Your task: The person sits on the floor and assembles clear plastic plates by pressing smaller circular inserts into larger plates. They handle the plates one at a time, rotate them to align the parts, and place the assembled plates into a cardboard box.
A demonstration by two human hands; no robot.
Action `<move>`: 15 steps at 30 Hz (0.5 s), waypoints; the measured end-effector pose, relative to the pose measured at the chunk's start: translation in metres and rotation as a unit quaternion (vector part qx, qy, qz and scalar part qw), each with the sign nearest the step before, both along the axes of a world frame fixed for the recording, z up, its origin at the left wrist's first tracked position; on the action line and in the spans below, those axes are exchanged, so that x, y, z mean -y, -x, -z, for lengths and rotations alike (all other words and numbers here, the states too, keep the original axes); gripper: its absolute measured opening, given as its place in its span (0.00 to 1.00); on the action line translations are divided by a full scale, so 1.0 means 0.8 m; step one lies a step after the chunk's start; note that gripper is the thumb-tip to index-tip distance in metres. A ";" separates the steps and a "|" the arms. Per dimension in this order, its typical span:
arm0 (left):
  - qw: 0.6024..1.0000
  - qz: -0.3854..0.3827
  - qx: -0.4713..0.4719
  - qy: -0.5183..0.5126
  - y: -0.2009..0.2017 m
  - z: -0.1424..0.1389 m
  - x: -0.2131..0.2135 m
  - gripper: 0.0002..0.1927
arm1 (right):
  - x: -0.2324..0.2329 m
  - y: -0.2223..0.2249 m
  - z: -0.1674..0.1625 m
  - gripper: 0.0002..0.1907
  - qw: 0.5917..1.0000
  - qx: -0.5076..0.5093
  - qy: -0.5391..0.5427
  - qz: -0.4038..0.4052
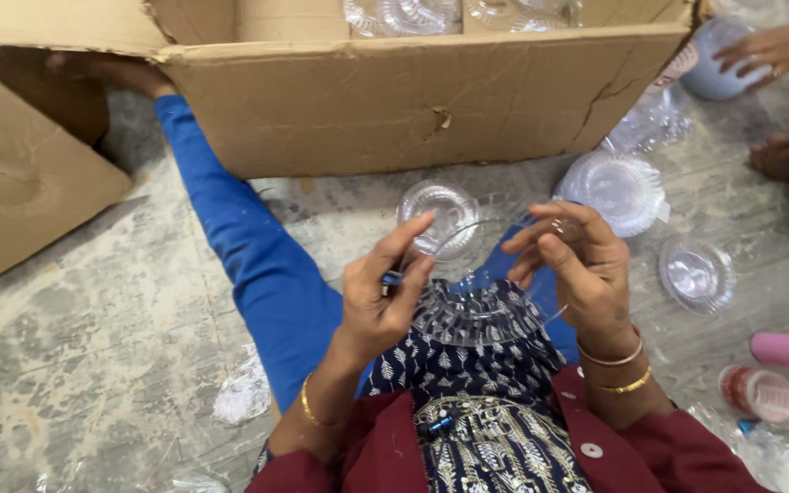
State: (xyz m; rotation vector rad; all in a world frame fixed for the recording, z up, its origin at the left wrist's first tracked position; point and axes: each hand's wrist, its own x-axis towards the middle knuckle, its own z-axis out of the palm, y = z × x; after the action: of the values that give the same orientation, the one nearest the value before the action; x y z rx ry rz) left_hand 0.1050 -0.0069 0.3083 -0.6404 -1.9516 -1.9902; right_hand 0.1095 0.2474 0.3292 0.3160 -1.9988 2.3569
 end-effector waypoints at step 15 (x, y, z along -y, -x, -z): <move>0.997 -0.045 0.035 -0.056 0.012 0.047 -0.005 0.20 | 0.001 0.023 0.022 0.16 0.998 0.048 -0.012 -0.028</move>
State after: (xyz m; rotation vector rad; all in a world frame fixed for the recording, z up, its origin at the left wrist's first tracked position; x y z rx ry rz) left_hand 0.0957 -0.0027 0.2709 -0.4546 -1.8567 -2.0751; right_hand 0.0909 0.2463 0.3118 0.2678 -2.0868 2.4284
